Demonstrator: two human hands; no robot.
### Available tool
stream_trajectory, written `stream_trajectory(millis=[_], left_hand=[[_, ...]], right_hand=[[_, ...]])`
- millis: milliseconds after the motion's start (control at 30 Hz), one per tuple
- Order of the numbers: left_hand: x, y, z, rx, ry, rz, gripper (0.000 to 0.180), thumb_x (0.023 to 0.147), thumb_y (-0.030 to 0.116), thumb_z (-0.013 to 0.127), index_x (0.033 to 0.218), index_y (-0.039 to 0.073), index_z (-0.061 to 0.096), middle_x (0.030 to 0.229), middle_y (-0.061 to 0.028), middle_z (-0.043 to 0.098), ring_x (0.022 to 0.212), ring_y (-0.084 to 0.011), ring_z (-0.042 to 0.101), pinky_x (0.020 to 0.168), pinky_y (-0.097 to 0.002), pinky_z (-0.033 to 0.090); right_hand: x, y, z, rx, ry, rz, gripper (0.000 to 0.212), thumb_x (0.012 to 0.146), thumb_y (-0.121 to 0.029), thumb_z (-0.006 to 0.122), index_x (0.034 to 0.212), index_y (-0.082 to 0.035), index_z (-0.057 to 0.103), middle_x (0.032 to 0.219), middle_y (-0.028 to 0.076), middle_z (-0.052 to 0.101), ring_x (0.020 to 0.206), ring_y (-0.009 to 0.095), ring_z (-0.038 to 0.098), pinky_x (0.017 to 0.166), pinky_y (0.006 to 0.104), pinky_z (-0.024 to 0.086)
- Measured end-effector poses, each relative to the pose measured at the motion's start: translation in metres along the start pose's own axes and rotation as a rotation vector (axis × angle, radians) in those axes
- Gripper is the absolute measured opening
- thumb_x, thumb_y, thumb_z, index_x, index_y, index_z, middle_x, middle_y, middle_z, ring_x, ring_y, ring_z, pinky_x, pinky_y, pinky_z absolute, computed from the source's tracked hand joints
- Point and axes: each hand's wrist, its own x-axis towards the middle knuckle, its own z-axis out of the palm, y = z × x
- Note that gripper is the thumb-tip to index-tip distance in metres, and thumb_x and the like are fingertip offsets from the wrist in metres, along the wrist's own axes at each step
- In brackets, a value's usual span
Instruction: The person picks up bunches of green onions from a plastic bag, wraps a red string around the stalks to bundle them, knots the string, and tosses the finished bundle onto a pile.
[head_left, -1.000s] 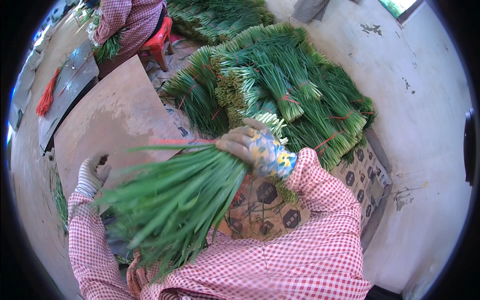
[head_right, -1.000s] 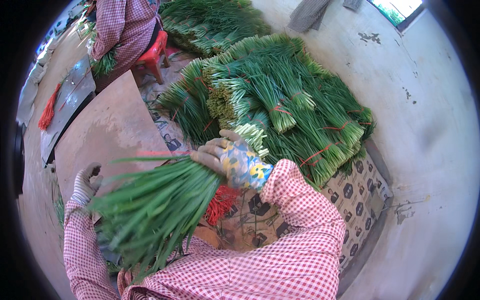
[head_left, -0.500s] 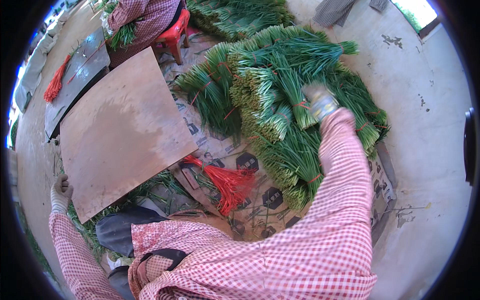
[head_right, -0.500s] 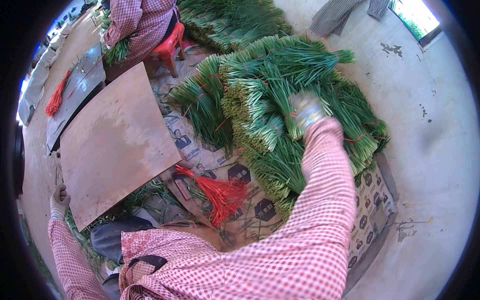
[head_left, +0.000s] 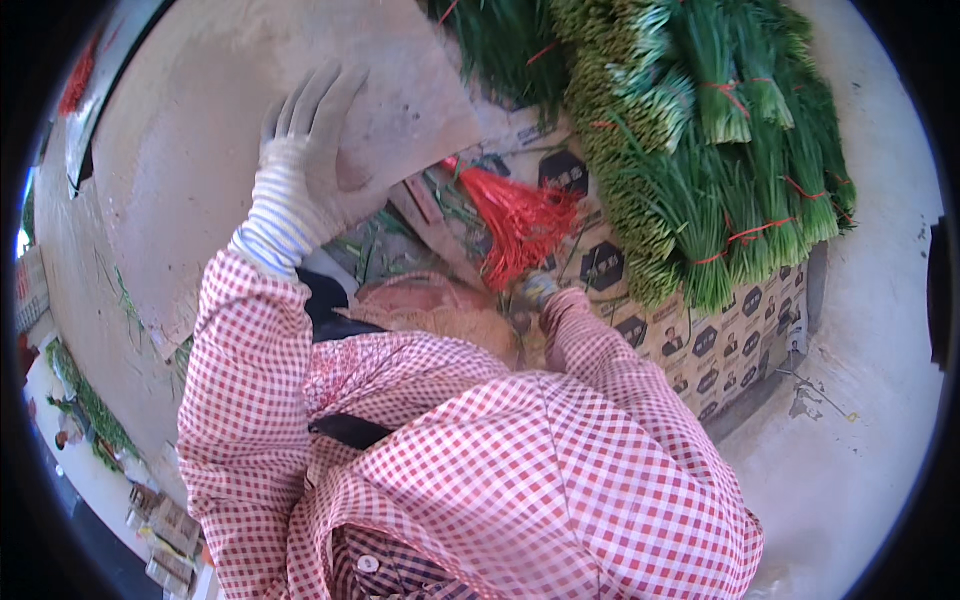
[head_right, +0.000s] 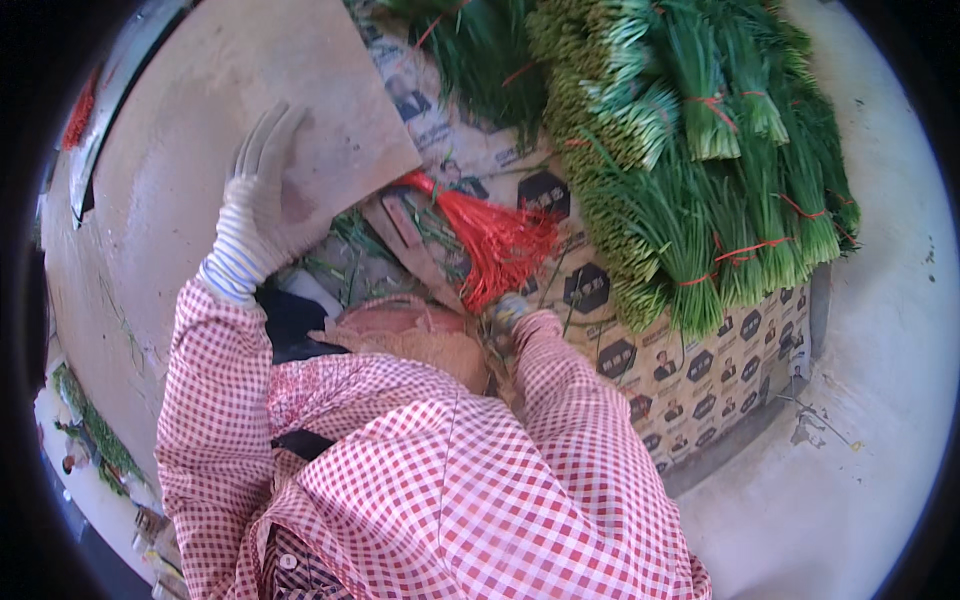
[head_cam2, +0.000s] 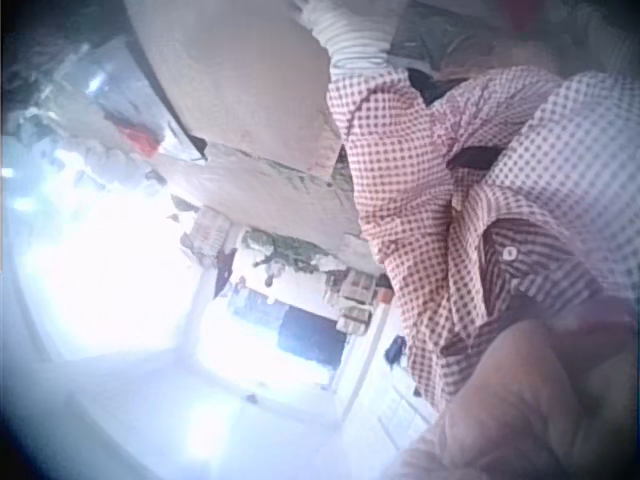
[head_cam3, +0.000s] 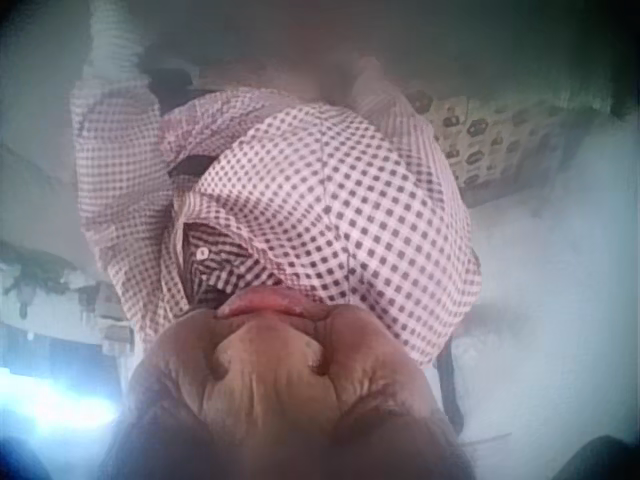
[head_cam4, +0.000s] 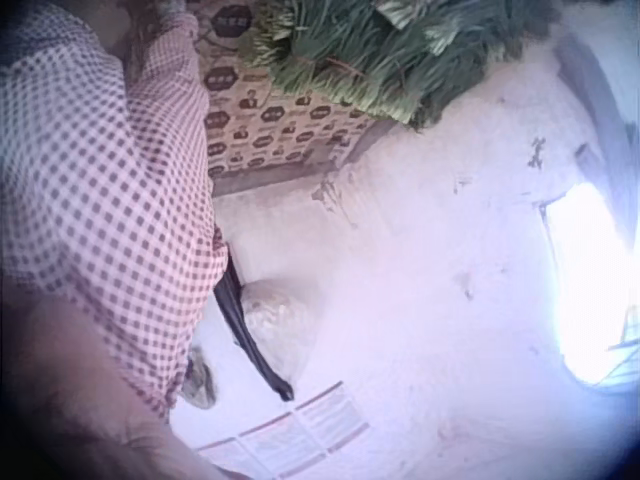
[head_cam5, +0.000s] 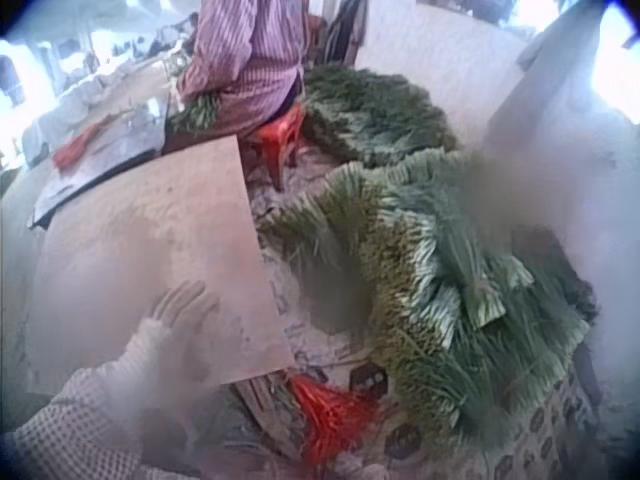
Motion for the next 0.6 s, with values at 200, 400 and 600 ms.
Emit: stream_trajectory(millis=[200, 400, 600], left_hand=[[0.004, 0.018, 0.009, 0.228, -0.183, -0.032, 0.093, 0.051, 0.029, 0.078, 0.137, 0.017, 0.043, 0.144, -0.0165, 0.035, 0.133, -0.0384, 0.031, 0.106, -0.0548, 0.020], [0.008, 0.022, 0.001, 0.248, -0.173, 0.004, 0.084, 0.060, 0.037, 0.074, 0.136, 0.015, 0.045, 0.143, -0.0163, 0.035, 0.133, -0.0382, 0.032, 0.105, -0.0518, 0.022], [0.011, 0.025, -0.001, 0.276, -0.184, 0.022, 0.078, 0.066, 0.041, 0.071, 0.134, 0.012, 0.047, 0.142, -0.0183, 0.037, 0.132, -0.0395, 0.034, 0.105, -0.0518, 0.024]], right_hand=[[-0.015, 0.048, 0.025, 0.826, 0.466, 0.778, 0.034, 0.088, -0.027, 0.054, 0.118, -0.012, 0.057, 0.098, 0.015, 0.063, 0.086, 0.027, 0.061, 0.073, 0.0386, 0.048], [-0.005, 0.053, 0.051, 1.265, 0.468, 0.654, 0.024, 0.090, -0.022, 0.052, 0.111, -0.011, 0.054, 0.088, 0.011, 0.059, 0.072, 0.022, 0.056, 0.061, 0.0323, 0.043], [0.024, 0.035, 0.022, 2.190, 0.674, 1.018, 0.018, 0.094, -0.031, 0.050, 0.081, -0.018, 0.053, 0.069, 0.005, 0.045, 0.056, 0.020, 0.040, 0.049, 0.0310, 0.033]])
